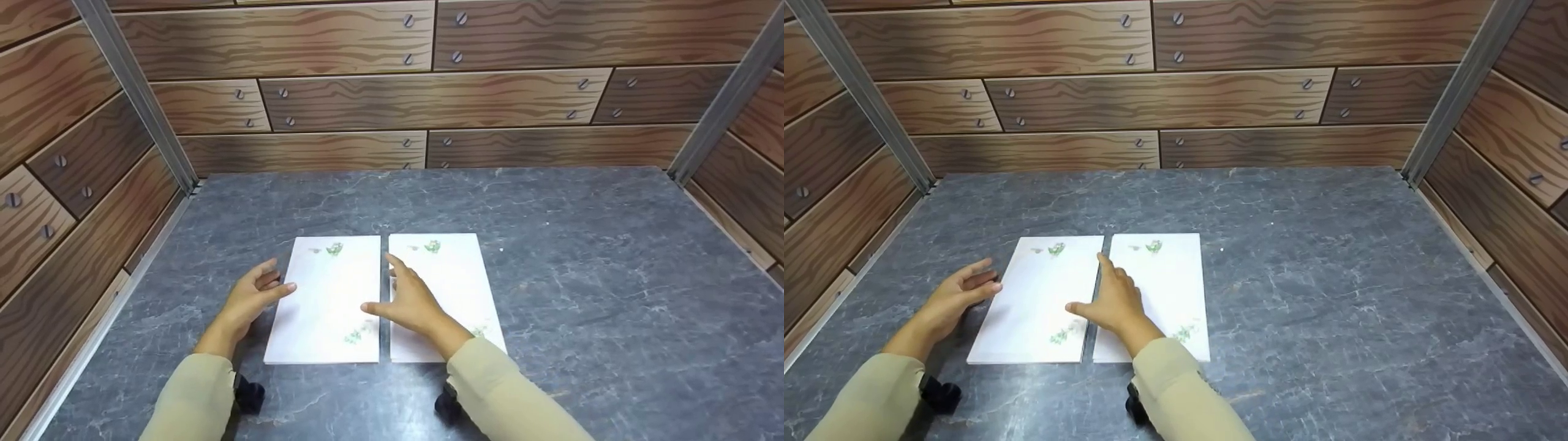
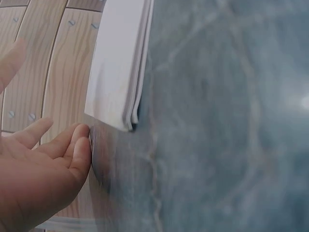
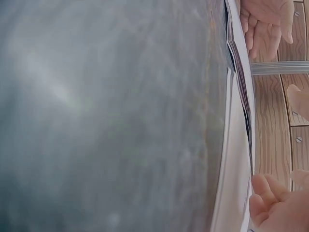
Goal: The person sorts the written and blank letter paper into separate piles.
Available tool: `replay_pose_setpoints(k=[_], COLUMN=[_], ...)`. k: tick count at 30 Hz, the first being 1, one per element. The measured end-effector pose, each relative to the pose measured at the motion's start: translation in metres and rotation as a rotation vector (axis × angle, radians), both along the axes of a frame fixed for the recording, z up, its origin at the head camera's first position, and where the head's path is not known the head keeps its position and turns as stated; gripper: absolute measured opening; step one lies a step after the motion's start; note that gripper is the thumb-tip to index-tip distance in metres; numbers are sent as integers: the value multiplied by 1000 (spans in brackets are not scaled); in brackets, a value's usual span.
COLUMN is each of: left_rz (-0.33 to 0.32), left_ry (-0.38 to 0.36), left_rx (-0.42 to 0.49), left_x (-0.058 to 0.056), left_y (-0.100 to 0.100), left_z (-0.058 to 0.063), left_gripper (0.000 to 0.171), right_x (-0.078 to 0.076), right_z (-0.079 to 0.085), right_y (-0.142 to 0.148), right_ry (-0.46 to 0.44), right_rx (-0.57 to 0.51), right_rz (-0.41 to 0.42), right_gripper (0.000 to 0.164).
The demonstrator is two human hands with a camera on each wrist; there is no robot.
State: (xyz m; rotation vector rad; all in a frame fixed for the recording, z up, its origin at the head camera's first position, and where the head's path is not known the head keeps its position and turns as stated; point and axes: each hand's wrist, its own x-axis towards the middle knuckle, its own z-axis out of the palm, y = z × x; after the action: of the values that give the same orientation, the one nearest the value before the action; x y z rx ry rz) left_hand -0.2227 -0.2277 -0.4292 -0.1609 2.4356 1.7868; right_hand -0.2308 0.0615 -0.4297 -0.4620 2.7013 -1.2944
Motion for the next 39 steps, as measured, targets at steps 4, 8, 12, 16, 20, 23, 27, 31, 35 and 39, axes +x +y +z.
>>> replay_pose_setpoints(k=[4, 8, 12, 16, 20, 23, 27, 31, 35, 39], left_rz=[-2, -8, -13, -15, -13, 0, 28, 34, 33, 46], left_ry=[2, 5, 3, 0, -5, -16, -28, -41, -45, -31], left_rx=[28, 50, 57, 62, 70, 86, 104, 91, 78, 93], left_x=[-1, -1, 0, 0, -1, -1, 0, 1, 2, 2], left_y=[-1, -1, 0, 0, -1, -1, 0, -1, -2, -2], left_z=[-2, -2, -2, -2, -4, -4, -2, -1, -1, -2], left_gripper=[84, 81, 79, 78, 76, 75, 71, 70, 70, 68], right_x=[1, 1, 1, 1, 0, 0, 0, 0, 0, 0], right_z=[1, 1, 0, -1, -2, -2, -3, -3, -3, -3], right_y=[-2, -3, -4, -5, -5, -6, -6, -6, -6, -6], right_ry=[-34, -49, -62, -63, -60, -65, -65, -71, -73, -67], right_rx=[-17, -15, -4, 7, 9, 5, -8, -24, -31, -48], right_rz=[6, 16, 20, 23, 26, 27, 33, 45, 45, 35], right_gripper=[100, 99, 97, 94, 91, 90, 89, 87, 85, 83])
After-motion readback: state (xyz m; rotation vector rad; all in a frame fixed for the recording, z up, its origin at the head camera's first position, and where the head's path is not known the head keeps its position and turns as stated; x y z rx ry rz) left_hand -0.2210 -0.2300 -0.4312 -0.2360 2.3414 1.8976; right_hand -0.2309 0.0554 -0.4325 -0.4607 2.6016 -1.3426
